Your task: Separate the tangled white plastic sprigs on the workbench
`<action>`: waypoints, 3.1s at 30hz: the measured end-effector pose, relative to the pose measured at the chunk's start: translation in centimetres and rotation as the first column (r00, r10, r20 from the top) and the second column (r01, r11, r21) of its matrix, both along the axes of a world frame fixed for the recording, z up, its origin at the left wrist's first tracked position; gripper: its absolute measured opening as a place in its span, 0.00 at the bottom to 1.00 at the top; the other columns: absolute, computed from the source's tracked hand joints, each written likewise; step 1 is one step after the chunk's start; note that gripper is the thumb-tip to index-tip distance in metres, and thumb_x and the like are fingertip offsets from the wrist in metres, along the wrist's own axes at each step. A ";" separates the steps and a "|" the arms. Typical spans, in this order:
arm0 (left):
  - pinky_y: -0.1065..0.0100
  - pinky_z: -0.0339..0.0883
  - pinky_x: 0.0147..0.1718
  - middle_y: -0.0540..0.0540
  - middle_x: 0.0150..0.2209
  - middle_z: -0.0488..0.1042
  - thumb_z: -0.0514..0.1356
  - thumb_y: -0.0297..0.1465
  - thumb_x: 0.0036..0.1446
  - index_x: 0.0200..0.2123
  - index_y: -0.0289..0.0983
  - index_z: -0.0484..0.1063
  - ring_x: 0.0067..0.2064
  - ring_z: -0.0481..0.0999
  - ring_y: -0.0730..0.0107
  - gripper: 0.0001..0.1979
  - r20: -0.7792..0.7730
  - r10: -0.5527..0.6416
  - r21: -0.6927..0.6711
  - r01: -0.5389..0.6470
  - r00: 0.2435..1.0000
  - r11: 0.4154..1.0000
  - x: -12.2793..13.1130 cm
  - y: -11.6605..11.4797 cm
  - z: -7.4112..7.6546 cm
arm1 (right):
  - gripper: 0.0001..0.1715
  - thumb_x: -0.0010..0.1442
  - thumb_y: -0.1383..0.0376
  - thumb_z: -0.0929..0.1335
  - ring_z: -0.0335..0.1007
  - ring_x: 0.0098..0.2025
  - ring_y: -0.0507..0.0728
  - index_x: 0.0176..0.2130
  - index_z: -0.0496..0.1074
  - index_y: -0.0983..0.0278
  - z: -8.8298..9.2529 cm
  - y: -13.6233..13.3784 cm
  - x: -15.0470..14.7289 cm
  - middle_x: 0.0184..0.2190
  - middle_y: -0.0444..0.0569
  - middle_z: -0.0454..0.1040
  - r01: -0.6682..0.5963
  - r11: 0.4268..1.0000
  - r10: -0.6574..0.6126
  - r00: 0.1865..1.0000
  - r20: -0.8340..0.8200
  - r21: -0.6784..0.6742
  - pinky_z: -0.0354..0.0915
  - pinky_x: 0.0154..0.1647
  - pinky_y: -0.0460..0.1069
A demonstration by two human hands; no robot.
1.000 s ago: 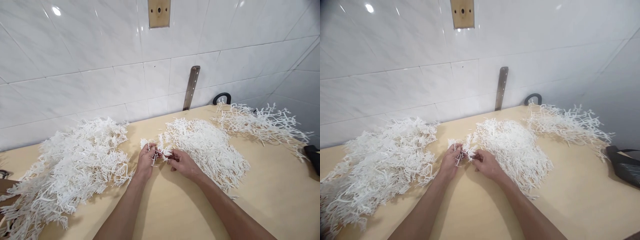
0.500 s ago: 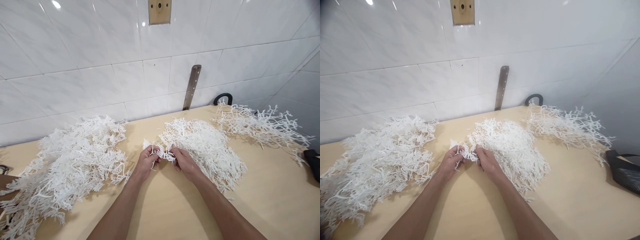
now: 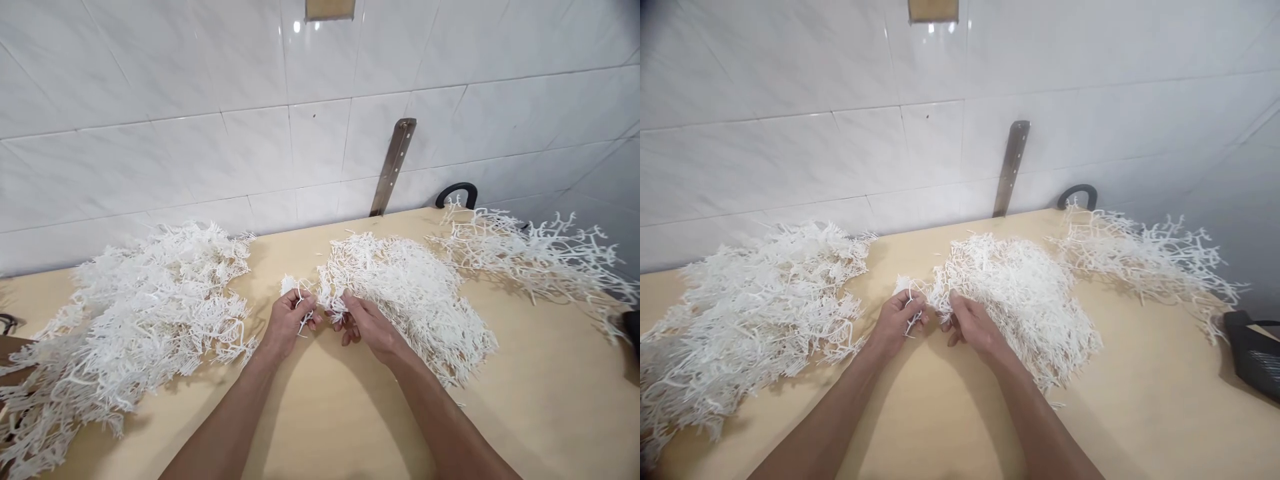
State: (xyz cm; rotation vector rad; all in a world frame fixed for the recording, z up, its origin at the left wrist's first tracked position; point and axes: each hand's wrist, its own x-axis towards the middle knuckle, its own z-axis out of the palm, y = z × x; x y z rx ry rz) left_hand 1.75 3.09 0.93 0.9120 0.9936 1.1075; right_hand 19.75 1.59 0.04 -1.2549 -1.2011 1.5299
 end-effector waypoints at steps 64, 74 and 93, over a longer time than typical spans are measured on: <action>0.78 0.48 0.16 0.52 0.23 0.65 0.64 0.38 0.53 0.36 0.32 0.72 0.19 0.57 0.83 0.14 0.285 -0.191 -0.202 0.253 0.939 0.946 -0.2 -0.3 0.5 | 0.13 0.58 0.54 0.70 0.69 0.28 0.56 0.36 0.73 0.61 0.3 -0.6 -1.4 0.28 0.47 0.76 0.196 0.869 -0.353 0.889 0.292 0.454 0.64 0.31 0.50; 0.74 0.64 0.25 0.49 0.25 0.72 0.70 0.41 0.50 0.30 0.34 0.71 0.24 0.70 0.76 0.17 0.201 -0.203 -0.139 0.233 0.958 0.963 0.2 -0.5 0.1 | 0.09 0.59 0.57 0.69 0.71 0.28 0.57 0.35 0.73 0.61 0.5 -0.7 -1.7 0.29 0.48 0.77 0.220 0.841 -0.403 0.863 0.304 0.494 0.66 0.31 0.50; 0.75 0.42 0.15 0.60 0.19 0.57 0.71 0.47 0.43 0.30 0.38 0.64 0.16 0.49 0.84 0.24 0.046 0.079 -0.105 -0.074 0.996 0.992 3.0 -1.9 0.3 | 0.07 0.60 0.69 0.64 0.72 0.38 0.57 0.34 0.72 0.59 0.5 -0.9 -2.4 0.36 0.50 0.75 0.067 0.690 -0.412 0.855 0.315 0.721 0.71 0.38 0.52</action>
